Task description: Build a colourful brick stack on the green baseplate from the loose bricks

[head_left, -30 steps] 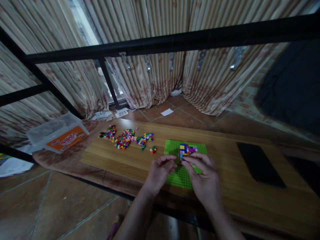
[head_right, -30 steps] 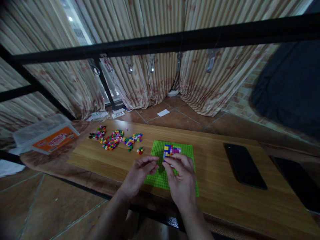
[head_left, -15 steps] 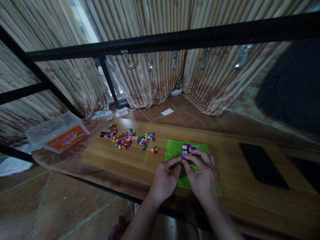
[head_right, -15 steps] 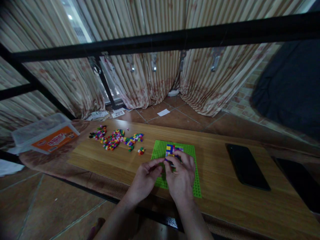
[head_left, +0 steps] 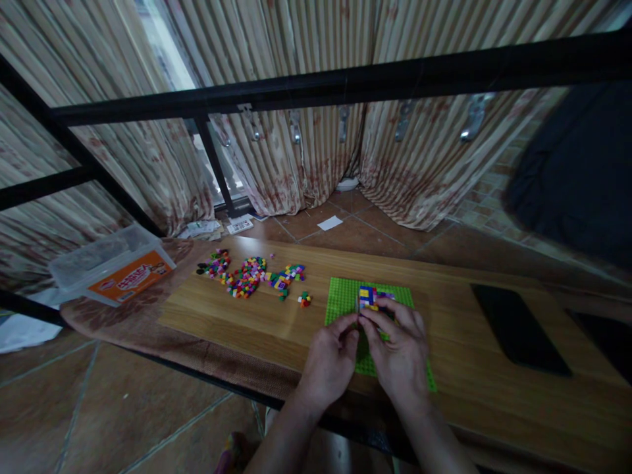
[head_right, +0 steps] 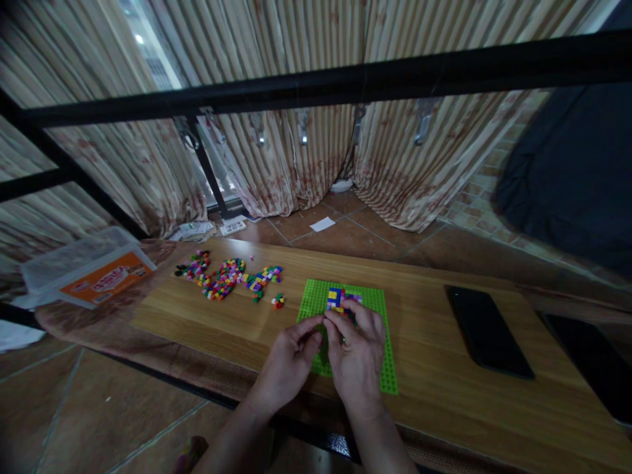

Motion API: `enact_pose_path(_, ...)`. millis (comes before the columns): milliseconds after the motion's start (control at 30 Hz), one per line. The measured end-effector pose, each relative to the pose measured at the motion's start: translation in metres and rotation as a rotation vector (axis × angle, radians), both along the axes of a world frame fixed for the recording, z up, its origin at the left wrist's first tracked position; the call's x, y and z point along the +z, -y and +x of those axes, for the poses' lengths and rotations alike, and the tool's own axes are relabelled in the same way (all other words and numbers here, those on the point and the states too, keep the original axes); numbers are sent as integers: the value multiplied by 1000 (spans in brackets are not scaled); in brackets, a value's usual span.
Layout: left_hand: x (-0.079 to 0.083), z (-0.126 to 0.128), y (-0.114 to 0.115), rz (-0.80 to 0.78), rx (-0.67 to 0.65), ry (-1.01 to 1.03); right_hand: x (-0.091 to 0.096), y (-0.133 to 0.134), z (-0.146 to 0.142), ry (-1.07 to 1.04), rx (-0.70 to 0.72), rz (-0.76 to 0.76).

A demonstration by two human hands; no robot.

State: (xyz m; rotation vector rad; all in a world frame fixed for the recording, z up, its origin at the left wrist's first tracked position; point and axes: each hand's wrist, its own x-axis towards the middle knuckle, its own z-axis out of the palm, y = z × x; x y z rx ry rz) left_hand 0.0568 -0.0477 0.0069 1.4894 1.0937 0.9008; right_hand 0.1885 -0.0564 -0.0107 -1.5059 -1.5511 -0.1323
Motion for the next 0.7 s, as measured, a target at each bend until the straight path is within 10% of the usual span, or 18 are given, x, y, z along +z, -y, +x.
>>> enact_pose_path(700,-13,4,6,157,67,-114,-1,-6,-2,-218,-156,-73)
